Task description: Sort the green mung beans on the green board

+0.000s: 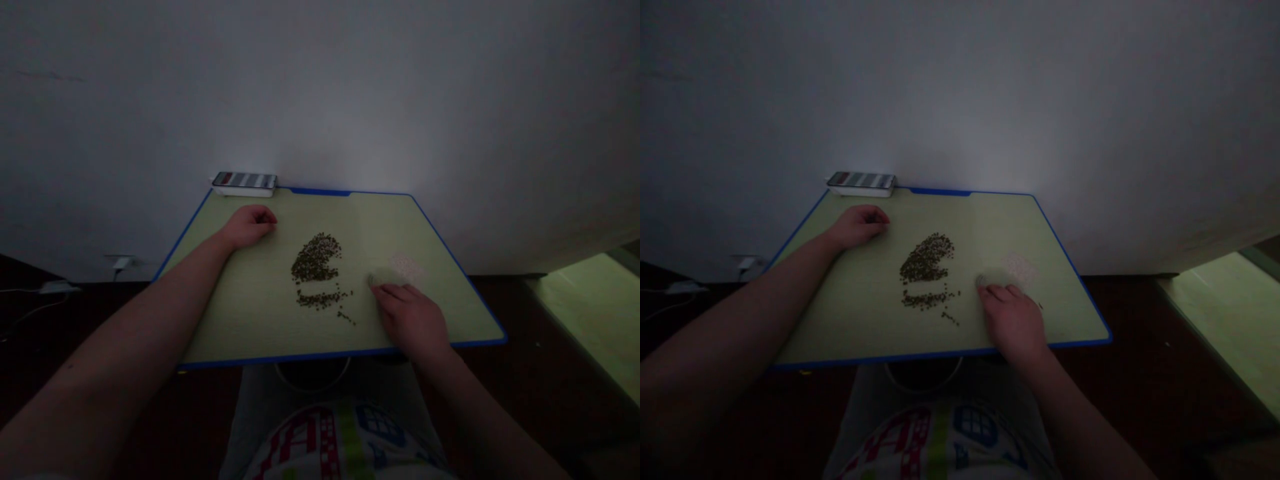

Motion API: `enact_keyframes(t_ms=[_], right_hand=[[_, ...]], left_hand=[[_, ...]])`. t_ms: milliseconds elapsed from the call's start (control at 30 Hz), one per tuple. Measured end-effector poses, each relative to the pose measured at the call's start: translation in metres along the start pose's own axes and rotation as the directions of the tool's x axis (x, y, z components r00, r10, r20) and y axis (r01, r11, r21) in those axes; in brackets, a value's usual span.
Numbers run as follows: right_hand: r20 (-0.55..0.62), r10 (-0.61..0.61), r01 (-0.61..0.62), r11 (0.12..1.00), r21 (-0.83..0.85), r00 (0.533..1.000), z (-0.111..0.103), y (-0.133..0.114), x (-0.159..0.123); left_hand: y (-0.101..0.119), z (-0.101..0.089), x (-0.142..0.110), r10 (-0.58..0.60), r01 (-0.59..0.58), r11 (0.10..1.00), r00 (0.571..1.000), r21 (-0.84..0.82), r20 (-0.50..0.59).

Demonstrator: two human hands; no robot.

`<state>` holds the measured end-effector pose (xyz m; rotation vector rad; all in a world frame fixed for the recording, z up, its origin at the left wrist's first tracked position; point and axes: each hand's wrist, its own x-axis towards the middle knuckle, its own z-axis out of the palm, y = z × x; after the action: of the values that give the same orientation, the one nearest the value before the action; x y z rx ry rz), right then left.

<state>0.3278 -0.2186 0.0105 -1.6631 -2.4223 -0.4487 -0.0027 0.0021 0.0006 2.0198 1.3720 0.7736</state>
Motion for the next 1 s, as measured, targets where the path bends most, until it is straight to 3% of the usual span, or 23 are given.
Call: enact_keyframes(t_ms=[167, 400, 700, 1000], right_hand=[[0.0, 0.099, -0.099, 0.995, -0.028, 0.995, 0.001, 0.02, 0.006], [-0.071, -0.099, 0.115, 0.952, 0.283, 0.993, 0.0, 0.009, 0.009], [-0.119, -0.118, 0.164, 0.82, 0.549, 0.986, 0.005, -0.002, 0.04], [-0.12, -0.122, 0.17, 0.765, 0.621, 0.985, -0.002, 0.001, 0.03]], left_hand=[[-0.009, 0.001, 0.004, 0.03, -0.03, 0.999, 1.0, -0.029, 0.001], [-0.001, 0.001, 0.002, -0.022, 0.022, 0.998, 1.0, -0.058, 0.009], [-0.002, 0.001, 0.001, -0.003, 0.003, 0.999, 1.0, -0.041, 0.002], [0.001, 0.001, 0.001, -0.007, 0.007, 0.999, 1.0, -0.041, 0.011]])
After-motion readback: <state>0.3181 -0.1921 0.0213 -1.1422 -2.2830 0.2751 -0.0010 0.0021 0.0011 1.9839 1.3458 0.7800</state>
